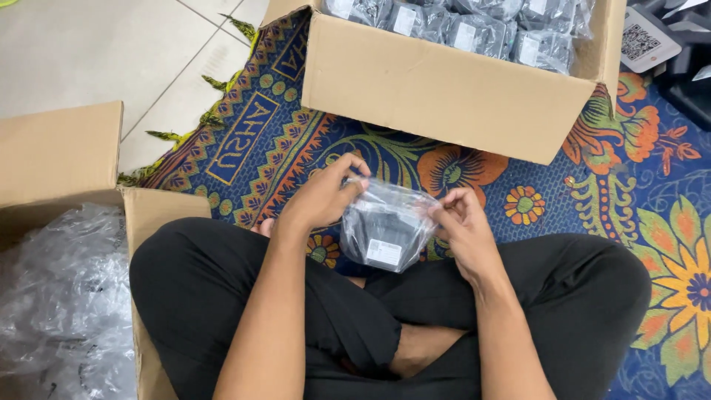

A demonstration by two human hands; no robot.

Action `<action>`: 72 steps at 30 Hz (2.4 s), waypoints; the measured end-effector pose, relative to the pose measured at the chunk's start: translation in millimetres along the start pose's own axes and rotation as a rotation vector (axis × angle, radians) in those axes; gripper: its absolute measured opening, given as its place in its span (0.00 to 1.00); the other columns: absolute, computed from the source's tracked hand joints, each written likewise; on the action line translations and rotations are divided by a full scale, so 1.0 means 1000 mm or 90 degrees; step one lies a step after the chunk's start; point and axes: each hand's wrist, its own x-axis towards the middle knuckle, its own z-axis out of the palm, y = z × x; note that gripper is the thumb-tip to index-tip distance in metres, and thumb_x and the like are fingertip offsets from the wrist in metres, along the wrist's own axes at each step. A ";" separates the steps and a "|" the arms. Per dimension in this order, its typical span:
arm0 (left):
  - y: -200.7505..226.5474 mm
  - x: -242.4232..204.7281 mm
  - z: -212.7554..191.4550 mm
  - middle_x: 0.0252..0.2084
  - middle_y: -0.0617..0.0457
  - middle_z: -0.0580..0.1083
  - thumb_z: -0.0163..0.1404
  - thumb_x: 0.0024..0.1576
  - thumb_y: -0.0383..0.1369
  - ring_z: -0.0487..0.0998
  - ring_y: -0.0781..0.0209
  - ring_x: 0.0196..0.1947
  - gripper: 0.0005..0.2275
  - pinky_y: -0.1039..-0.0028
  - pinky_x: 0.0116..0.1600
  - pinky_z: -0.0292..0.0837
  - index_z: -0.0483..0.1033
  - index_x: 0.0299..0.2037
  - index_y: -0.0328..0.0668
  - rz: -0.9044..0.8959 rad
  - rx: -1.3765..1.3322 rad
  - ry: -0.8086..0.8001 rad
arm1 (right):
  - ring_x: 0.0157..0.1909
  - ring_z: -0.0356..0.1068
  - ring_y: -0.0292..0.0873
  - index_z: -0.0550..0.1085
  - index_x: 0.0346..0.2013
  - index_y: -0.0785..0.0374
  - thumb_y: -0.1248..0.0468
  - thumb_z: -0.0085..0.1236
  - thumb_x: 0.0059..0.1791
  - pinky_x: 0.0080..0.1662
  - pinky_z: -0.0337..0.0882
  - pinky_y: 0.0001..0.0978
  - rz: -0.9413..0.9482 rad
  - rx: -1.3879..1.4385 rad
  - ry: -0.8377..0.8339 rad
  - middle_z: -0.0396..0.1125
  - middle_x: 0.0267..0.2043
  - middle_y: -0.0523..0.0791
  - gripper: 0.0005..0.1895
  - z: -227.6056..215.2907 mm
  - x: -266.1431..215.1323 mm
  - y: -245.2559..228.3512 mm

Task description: The person unpacks small electronic devices from cardboard boxes and sorts them onto a rug.

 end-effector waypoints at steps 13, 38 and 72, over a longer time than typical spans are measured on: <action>-0.001 -0.007 0.001 0.45 0.53 0.75 0.52 0.57 0.32 0.85 0.51 0.34 0.09 0.65 0.40 0.82 0.83 0.45 0.48 -0.139 0.100 -0.085 | 0.41 0.70 0.35 0.78 0.48 0.70 0.68 0.49 0.54 0.45 0.70 0.27 0.062 -0.187 -0.069 0.74 0.41 0.43 0.13 -0.009 0.013 0.028; -0.029 0.000 0.008 0.40 0.39 0.82 0.47 0.63 0.37 0.85 0.57 0.35 0.16 0.68 0.41 0.82 0.74 0.52 0.29 -0.207 -0.021 -0.081 | 0.57 0.67 0.41 0.50 0.69 0.62 0.63 0.66 0.42 0.48 0.70 0.35 0.013 -0.241 -0.296 0.66 0.57 0.44 0.46 0.013 0.003 0.010; 0.072 -0.007 -0.006 0.58 0.44 0.76 0.57 0.51 0.29 0.74 0.42 0.63 0.22 0.59 0.63 0.69 0.74 0.58 0.37 0.356 0.179 0.242 | 0.32 0.69 0.38 0.76 0.38 0.67 0.53 0.43 0.60 0.36 0.67 0.30 0.137 0.075 -0.067 0.71 0.32 0.45 0.21 -0.006 0.037 -0.077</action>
